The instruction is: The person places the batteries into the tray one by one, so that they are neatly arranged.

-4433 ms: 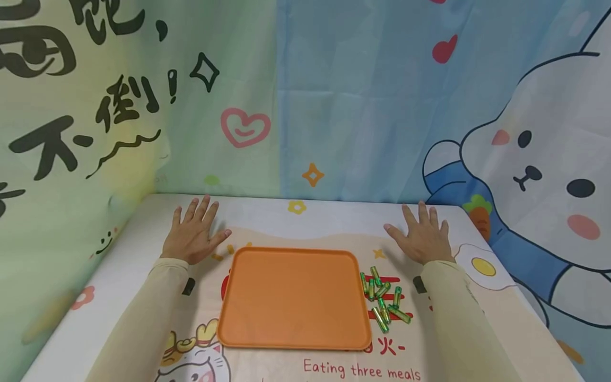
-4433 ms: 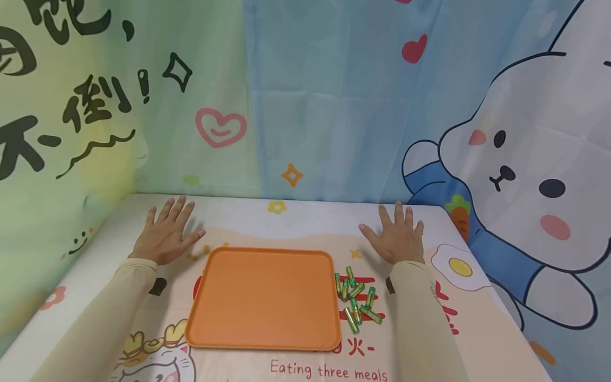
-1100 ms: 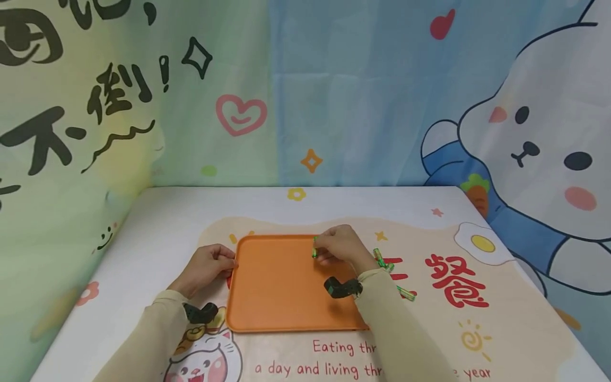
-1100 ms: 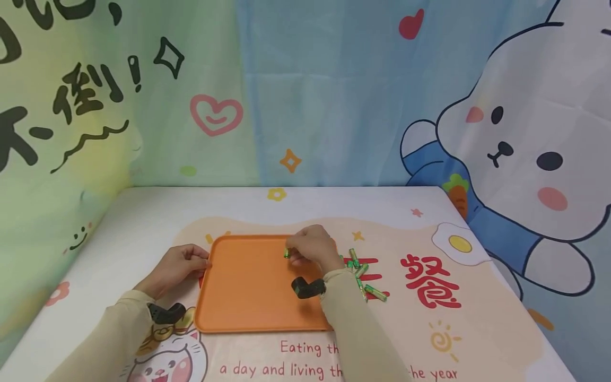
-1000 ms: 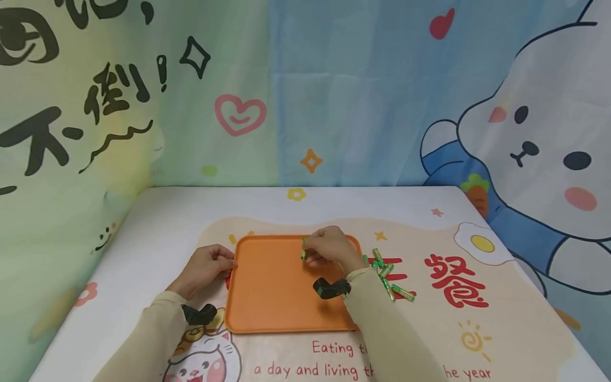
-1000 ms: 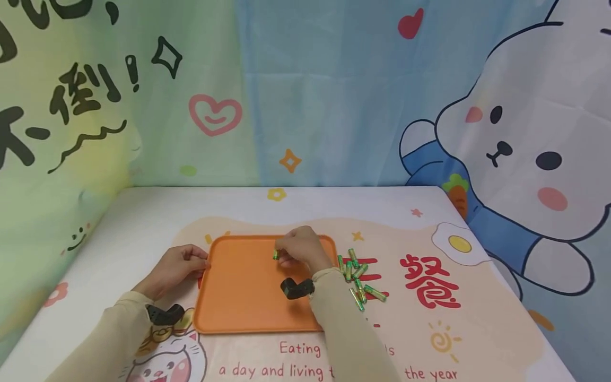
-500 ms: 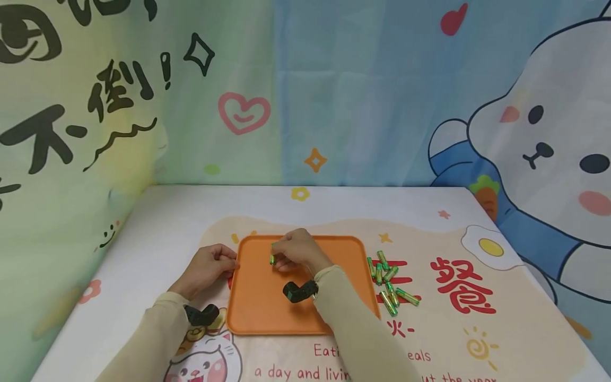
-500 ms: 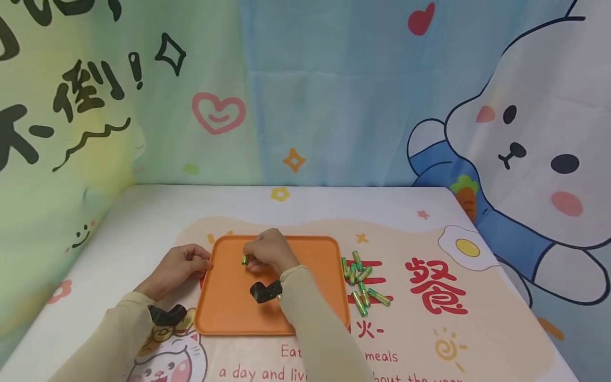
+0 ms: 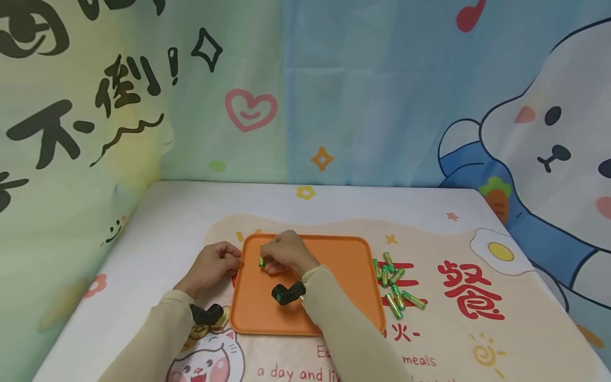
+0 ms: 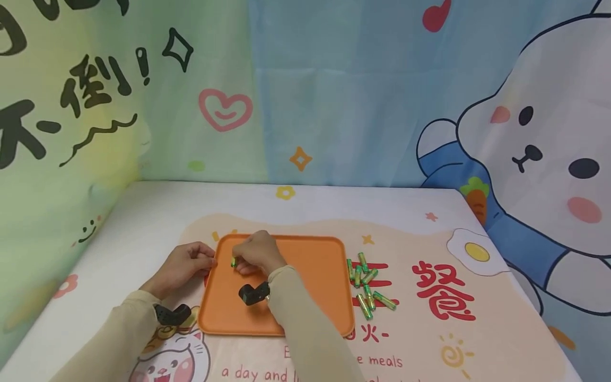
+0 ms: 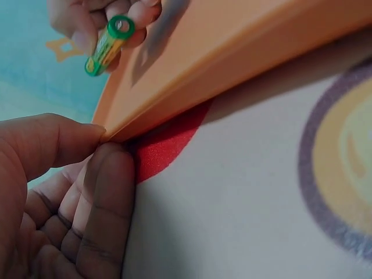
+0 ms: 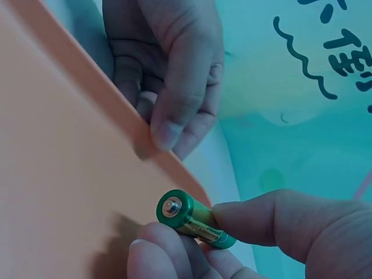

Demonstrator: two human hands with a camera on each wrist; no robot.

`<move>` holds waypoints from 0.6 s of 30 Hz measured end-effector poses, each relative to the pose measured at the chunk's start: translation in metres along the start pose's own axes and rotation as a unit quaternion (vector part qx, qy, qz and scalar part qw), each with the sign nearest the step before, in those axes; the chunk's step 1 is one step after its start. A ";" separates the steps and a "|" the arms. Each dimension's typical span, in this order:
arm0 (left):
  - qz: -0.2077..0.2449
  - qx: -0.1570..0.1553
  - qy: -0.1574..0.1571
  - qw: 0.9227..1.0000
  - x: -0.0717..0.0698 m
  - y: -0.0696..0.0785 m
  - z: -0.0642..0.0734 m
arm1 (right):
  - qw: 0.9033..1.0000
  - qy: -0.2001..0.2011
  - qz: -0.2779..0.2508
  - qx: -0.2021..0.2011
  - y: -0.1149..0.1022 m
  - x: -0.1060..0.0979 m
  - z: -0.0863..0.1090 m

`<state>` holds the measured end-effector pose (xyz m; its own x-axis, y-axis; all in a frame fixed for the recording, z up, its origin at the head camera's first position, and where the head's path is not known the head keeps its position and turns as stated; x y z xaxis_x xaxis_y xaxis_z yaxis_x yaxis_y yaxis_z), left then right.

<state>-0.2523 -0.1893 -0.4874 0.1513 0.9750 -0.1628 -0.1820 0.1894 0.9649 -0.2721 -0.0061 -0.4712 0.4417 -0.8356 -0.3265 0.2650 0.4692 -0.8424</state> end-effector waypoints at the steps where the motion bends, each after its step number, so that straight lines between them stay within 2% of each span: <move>1: 0.001 0.001 -0.002 1.000 0.000 0.001 0.000 | 1.000 0.003 0.002 -0.001 -0.002 0.001 -0.001; 18: -0.019 0.008 0.015 1.000 -0.001 0.001 -0.001 | 0.997 0.048 0.064 -0.007 -0.014 0.015 -0.001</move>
<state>-0.2541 -0.1902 -0.4862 0.1293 0.9700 -0.2059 -0.1611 0.2255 0.9608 -0.2703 -0.0259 -0.4649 0.3871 -0.7934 -0.4697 0.1990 0.5693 -0.7977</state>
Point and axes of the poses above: each hand's wrist, its own z-axis away from the middle knuckle, its own x-axis out of the palm, y = z × x, the point moved 7 cm from there along -z, towards the middle knuckle, and after that the axes turned 12 degrees about z, right-handed, at the moved point
